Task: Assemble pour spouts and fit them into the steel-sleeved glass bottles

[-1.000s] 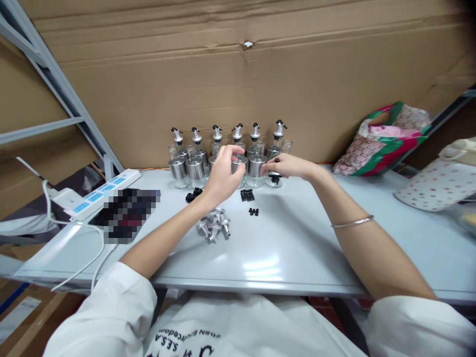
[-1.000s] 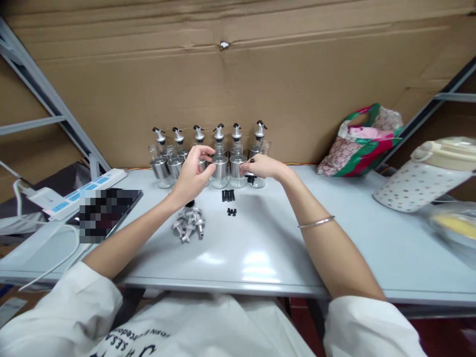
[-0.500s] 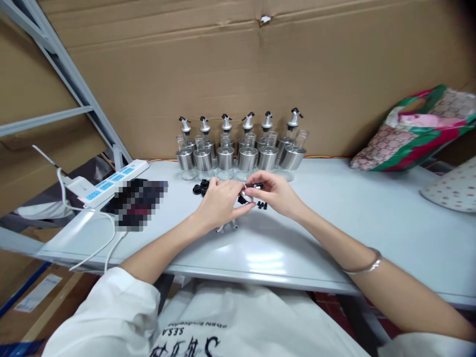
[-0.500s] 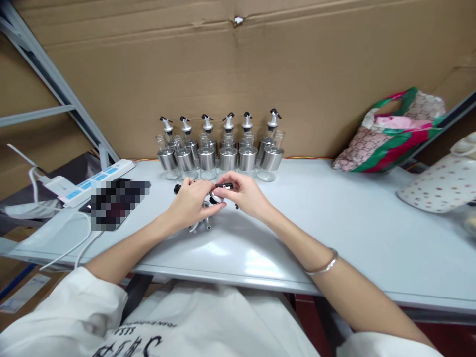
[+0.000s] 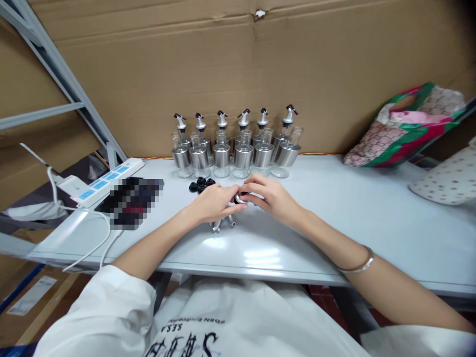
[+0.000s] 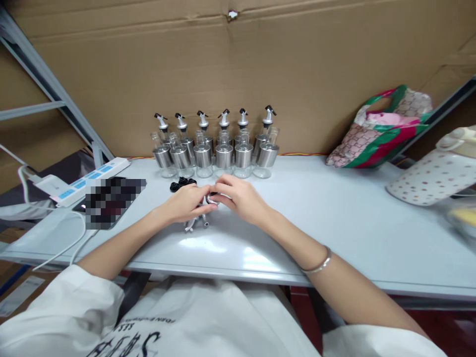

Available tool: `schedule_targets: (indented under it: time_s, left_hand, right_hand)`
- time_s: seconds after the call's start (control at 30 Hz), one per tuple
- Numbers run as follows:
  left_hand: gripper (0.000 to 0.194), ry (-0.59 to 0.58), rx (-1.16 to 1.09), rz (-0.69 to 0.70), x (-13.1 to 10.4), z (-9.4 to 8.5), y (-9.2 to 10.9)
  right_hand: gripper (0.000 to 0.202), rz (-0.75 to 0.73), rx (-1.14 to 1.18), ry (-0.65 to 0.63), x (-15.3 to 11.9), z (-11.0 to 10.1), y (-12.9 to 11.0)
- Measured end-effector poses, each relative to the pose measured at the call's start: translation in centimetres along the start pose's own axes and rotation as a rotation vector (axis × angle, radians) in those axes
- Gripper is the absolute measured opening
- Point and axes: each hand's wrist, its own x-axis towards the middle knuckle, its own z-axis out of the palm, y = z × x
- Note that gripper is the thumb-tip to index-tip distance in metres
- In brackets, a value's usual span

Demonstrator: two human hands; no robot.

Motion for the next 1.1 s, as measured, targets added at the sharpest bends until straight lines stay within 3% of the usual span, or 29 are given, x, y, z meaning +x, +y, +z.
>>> schedule_targets:
  time_s: [0.17,0.3,0.43,0.7,0.9,1.0,1.1]
  left_hand:
    - [0.022,0.045,-0.010,0.041,0.1,0.0,0.0]
    - [0.018,0.191,-0.005,0.024,0.1,0.0,0.5]
    - [0.020,0.287,0.037,-0.016,-0.1,-0.1,1.2]
    - [0.032,0.247,0.048,0.077,-0.4,0.0,1.6]
    - [0.051,0.283,-0.010,0.284,-0.3,0.0,1.6]
    - [0.049,0.357,0.017,0.327,-0.1,0.0,1.5]
    - [0.046,0.472,0.019,0.269,-0.1,-0.1,1.3]
  right_hand:
    - [0.027,-0.040,-0.243,-0.005,0.0,-0.3,-0.1]
    - [0.036,0.085,-0.340,0.119,0.0,-0.4,-0.3]
    - [0.039,0.144,-0.344,0.123,-0.1,-0.2,-0.5]
    - [0.040,-0.120,-0.471,0.161,-0.1,-0.4,-0.5]
    - [0.040,-0.382,-0.681,0.269,-0.1,-0.9,-0.1]
    - [0.041,-0.327,-0.566,0.288,0.0,-0.9,-0.1]
    - [0.040,-0.083,-0.478,0.226,0.2,-1.1,0.6]
